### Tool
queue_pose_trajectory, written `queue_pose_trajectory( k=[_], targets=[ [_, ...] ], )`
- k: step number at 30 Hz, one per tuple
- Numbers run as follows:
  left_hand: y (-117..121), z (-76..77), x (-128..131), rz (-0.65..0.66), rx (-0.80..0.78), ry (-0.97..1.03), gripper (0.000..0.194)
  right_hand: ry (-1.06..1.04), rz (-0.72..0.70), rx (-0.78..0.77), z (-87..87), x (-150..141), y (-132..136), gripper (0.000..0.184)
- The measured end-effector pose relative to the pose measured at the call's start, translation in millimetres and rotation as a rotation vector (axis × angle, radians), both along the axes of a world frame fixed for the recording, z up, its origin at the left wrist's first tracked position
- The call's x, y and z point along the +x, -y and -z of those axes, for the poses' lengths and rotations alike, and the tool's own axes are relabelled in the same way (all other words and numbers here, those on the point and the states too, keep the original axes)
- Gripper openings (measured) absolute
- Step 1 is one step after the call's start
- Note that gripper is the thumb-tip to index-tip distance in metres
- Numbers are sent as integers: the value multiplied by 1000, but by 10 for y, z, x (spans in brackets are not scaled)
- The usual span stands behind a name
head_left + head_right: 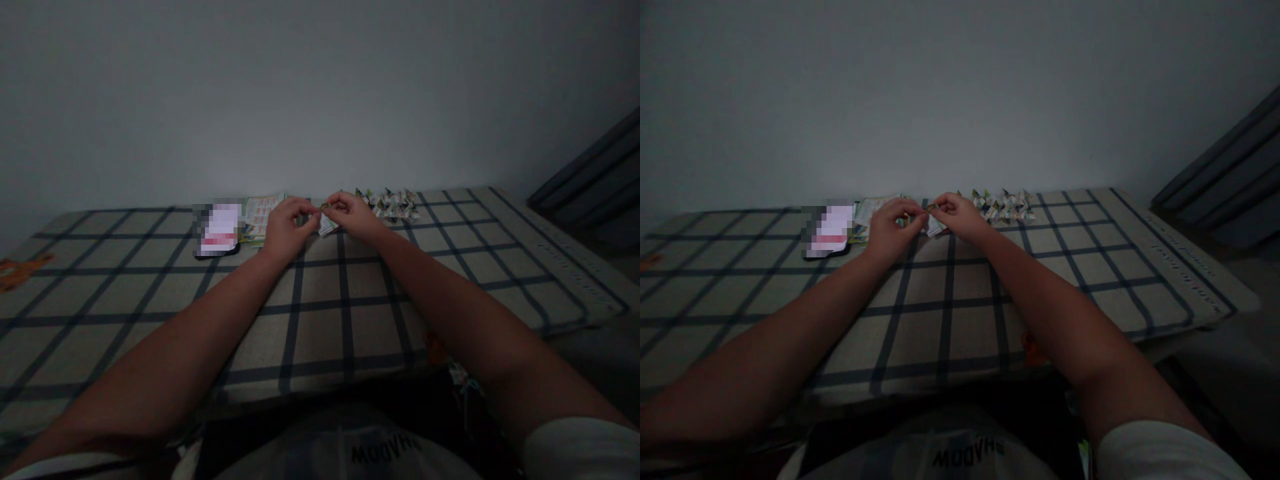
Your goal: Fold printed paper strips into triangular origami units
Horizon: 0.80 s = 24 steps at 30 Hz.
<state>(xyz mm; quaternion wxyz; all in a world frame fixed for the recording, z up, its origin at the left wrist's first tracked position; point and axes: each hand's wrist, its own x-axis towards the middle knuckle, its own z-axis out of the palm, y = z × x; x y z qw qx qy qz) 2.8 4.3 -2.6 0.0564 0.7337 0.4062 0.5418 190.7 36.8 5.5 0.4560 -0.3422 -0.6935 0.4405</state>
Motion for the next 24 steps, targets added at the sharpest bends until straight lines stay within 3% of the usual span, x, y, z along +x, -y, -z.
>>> queue_pose_trajectory(
  k=[12,24],
  targets=[
    [51,-20,-1,16,157,-155,6,79,24,142,20,-12,13,12],
    [18,-30,-32,24,172,-224,7,70,15,162,51,1,-24,14]
  ],
)
